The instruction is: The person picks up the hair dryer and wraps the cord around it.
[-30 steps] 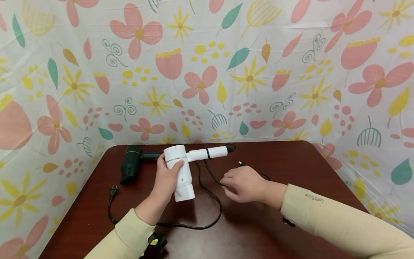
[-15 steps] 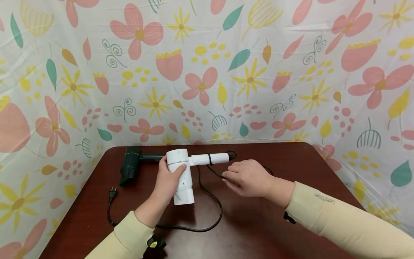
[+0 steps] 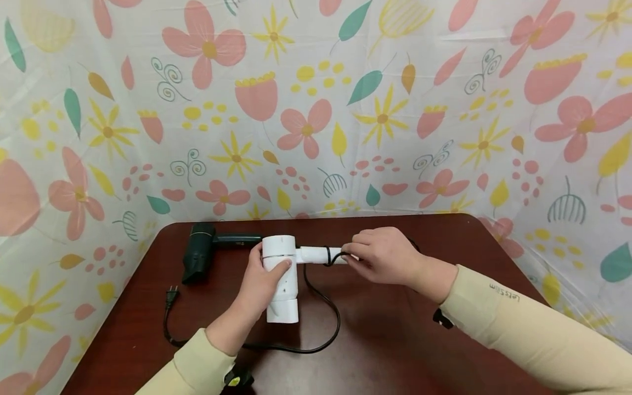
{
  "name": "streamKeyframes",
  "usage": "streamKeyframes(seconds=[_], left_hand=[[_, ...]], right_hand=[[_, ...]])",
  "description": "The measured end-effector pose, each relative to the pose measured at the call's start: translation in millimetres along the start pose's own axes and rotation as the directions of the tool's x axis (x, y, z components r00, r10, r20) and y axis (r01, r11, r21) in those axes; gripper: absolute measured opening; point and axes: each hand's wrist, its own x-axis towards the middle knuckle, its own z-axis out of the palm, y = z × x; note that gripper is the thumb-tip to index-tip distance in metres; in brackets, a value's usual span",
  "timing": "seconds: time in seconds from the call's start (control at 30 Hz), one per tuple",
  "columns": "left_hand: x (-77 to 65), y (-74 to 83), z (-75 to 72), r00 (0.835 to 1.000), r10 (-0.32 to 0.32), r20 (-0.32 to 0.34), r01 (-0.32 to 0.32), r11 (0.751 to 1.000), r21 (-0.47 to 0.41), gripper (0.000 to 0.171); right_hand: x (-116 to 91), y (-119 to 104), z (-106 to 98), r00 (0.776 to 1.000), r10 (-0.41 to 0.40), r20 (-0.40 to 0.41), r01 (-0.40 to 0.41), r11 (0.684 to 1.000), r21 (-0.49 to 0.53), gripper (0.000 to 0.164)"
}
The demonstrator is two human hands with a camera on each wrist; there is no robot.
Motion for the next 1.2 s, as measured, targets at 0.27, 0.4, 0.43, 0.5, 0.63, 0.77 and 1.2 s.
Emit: streamKeyframes(seconds=[0.27,0.4,0.43,0.5,0.63,0.77,1.2], left_hand=[[-10.7,-1.2,4.0,0.998,-0.022,0.065,0.021,1.0,0.017,0.082],[-18.1,1.9,4.5,0.994,-0.027,0.103,0.025,1.0,0.014,0.081],[-19.7,2.3,4.4,0.993,-0.024,0.115,0.023,1.0,0.009,0.081],[-22.8,3.0,4.2,0.99,-0.02,0.14,0.021,1.0,-0.002,0.079],[-27.1,2.3,2.4,0.985,-0.004,0.174,0.01,0.999,-0.033,0.074],[-30.2,0.9,-0.7,0.982,0.017,0.19,-0.004,0.998,-0.067,0.069],[-44.7,1.1,-4.0,0.984,0.03,0.178,-0.012,0.995,-0.098,0.067]], right_hand=[[4.2,9.7,-2.0,0.998,0.054,-0.035,-0.054,0.999,0.009,0.017],[3.6,15.9,-2.4,0.995,0.089,-0.052,-0.089,0.996,0.002,0.023],[3.1,18.0,-2.4,0.994,0.099,-0.056,-0.099,0.995,0.003,0.023],[1.4,22.9,-1.8,0.991,0.116,-0.06,-0.117,0.993,0.0,0.022],[-4.3,33.6,1.8,0.987,0.152,-0.053,-0.153,0.988,-0.013,0.027],[-12.1,44.1,6.8,0.979,0.198,-0.05,-0.2,0.979,-0.043,0.044],[-21.3,70.3,14.7,0.928,0.371,0.028,-0.367,0.925,-0.1,0.02]])
